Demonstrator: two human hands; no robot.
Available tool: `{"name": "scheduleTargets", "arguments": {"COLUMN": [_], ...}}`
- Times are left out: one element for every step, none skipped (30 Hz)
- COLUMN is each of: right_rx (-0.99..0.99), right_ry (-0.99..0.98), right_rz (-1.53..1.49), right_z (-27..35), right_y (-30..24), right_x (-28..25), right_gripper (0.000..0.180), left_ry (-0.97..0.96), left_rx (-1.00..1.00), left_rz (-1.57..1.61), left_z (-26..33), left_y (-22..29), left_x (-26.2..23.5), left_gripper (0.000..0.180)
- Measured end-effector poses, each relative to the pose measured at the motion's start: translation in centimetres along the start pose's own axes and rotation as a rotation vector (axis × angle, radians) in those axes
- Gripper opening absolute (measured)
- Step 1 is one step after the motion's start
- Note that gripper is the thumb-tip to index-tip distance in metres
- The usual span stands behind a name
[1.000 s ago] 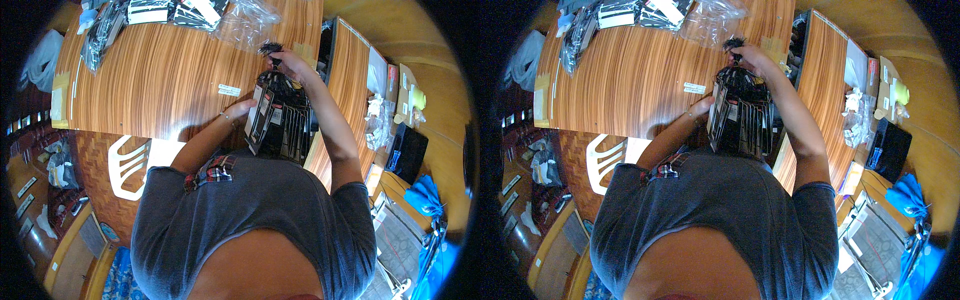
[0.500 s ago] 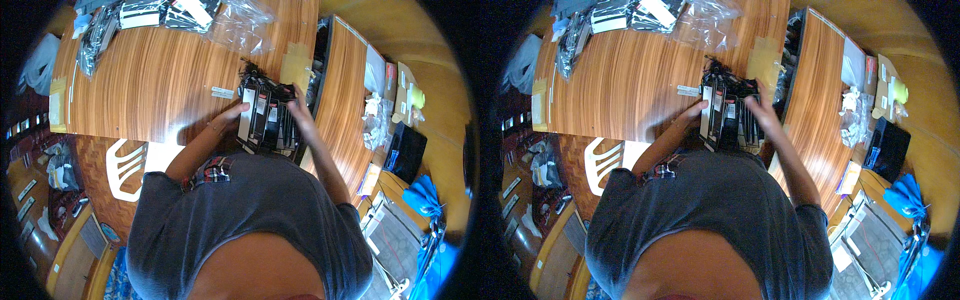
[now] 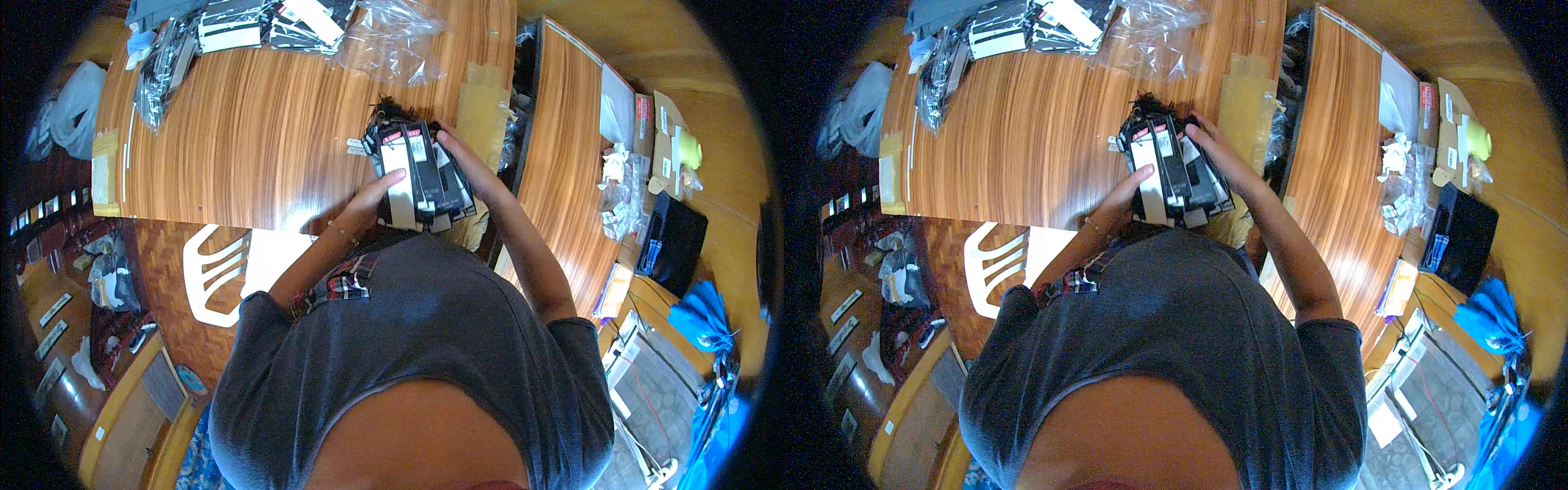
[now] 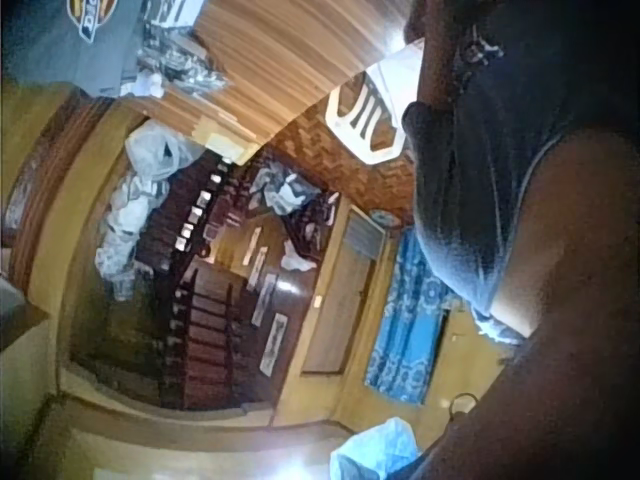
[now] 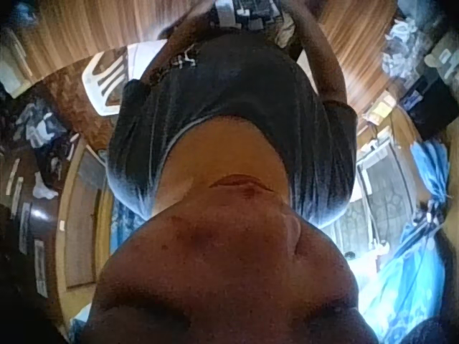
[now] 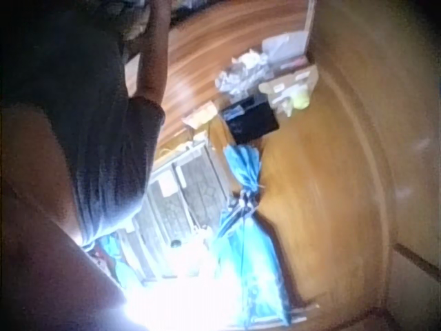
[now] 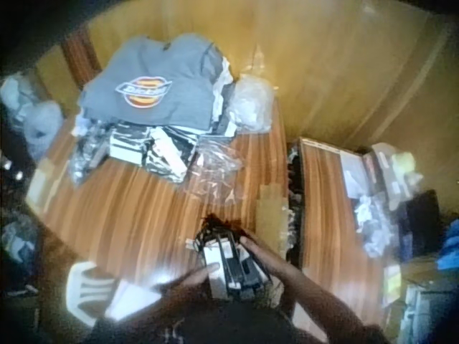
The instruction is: The person gathers small black rectangular items from a table and places them into clear plastic bags. They seal the bags and set them aside. The person then picks up a small white box and places it on the table.
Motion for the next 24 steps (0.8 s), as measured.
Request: {"name": "scheduleTargets", "arguments": {"right_rx": [-0.009,-0.020,-0.031,0.091,0.039,0.159,0.279,0.232,0.255,0.278,0.304,0.313,0.221,0.154,0.085,-0.043,-0.050,-0.079,-0.108,-0.074,-0.038,-0.002,-0.018,-0.006], "right_ry": [-0.004,-0.006,-0.006,-0.224,-0.226,-0.310,-0.394,-0.490,-0.535,-0.579,-0.632,-0.690,-0.751,-0.763,-0.762,-0.680,-0.746,-0.675,-0.602,-0.594,-0.583,-0.571,-0.621,-0.650], "right_rz": [0.006,0.013,0.020,-0.067,0.028,0.021,0.016,0.016,0.037,0.058,0.082,0.124,0.126,0.228,0.326,0.270,0.269,0.318,0.366,0.377,0.389,0.401,0.355,0.427], "right_z": [-0.6,-1.5,-2.3,-2.9,-3.8,-4.2,-4.5,-5.2,-5.1,-4.8,-4.3,-3.4,-4.0,-3.7,-3.1,-4.2,-2.8,-2.5,-2.4,-2.0,-1.5,-1.2,-2.4,-2.9], "right_y": [-0.2,-0.4,-0.8,-1.0,-1.8,-2.0,-1.8,-1.9,-1.9,-1.9,-1.7,-1.2,0.6,1.0,1.4,3.1,2.5,2.3,2.2,1.8,1.1,0.9,2.3,2.0], "right_x": [0.1,0.2,0.2,1.1,0.9,1.5,2.0,2.6,3.5,4.4,5.5,6.1,6.5,7.0,7.1,7.0,7.8,7.6,7.4,7.5,7.6,7.6,7.2,7.4], "right_gripper": [0.073,0.072,0.071,0.061,0.052,0.052,0.052,0.050,0.050,0.050,0.050,0.049,0.050,0.051,0.051,0.056,0.055,0.056,0.057,0.058,0.058,0.059,0.060,0.060], "left_ry": [0.002,0.008,0.013,0.032,0.056,0.112,0.177,0.237,0.292,0.208,0.132,0.050,0.027,0.011,-0.013,0.053,0.063,0.063,0.063,0.052,0.070,0.088,0.097,0.040], "left_rx": [0.038,0.124,0.208,0.304,0.393,0.541,0.545,0.547,0.560,0.477,0.397,0.308,0.273,0.243,0.206,0.237,0.240,0.235,0.231,0.169,0.169,0.169,0.161,0.167], "left_rz": [0.059,0.101,0.144,0.213,0.282,0.302,0.296,0.285,0.247,0.307,0.370,0.427,0.406,0.391,0.371,0.319,0.354,0.376,0.399,0.423,0.392,0.362,0.323,0.346], "left_z": [-0.8,-1.3,-1.6,-2.2,-2.5,-2.0,-1.4,-0.8,0.2,0.4,0.9,1.4,2.2,3.1,3.8,4.5,4.9,5.2,5.5,5.7,5.7,5.6,5.3,5.1], "left_y": [-0.1,0.3,0.6,0.8,0.8,1.8,1.5,1.4,1.1,0.1,-1.2,-2.4,-3.2,-3.9,-4.5,-4.6,-4.9,-4.9,-4.9,-4.8,-4.8,-4.7,-4.7,-4.7], "left_x": [-0.3,-0.3,-0.2,-0.2,-0.2,0.4,0.9,1.7,2.1,2.3,2.0,1.9,1.6,1.1,1.2,0.9,0.2,0.0,-0.3,-0.1,-0.2,-0.4,-0.1,0.4], "left_gripper": [0.055,0.053,0.050,0.050,0.050,0.054,0.056,0.059,0.064,0.065,0.066,0.067,0.066,0.066,0.066,0.064,0.061,0.058,0.056,0.058,0.058,0.057,0.057,0.057]}}
Point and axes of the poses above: each hand's wrist, its own z-axis away from the middle knuckle, its own x-axis out of the palm, y = z × x, the point moved 7 cm from there along -z, towards the middle knuckle, and after that the axes turned 2 degrees about y, right-handed, at the moved point
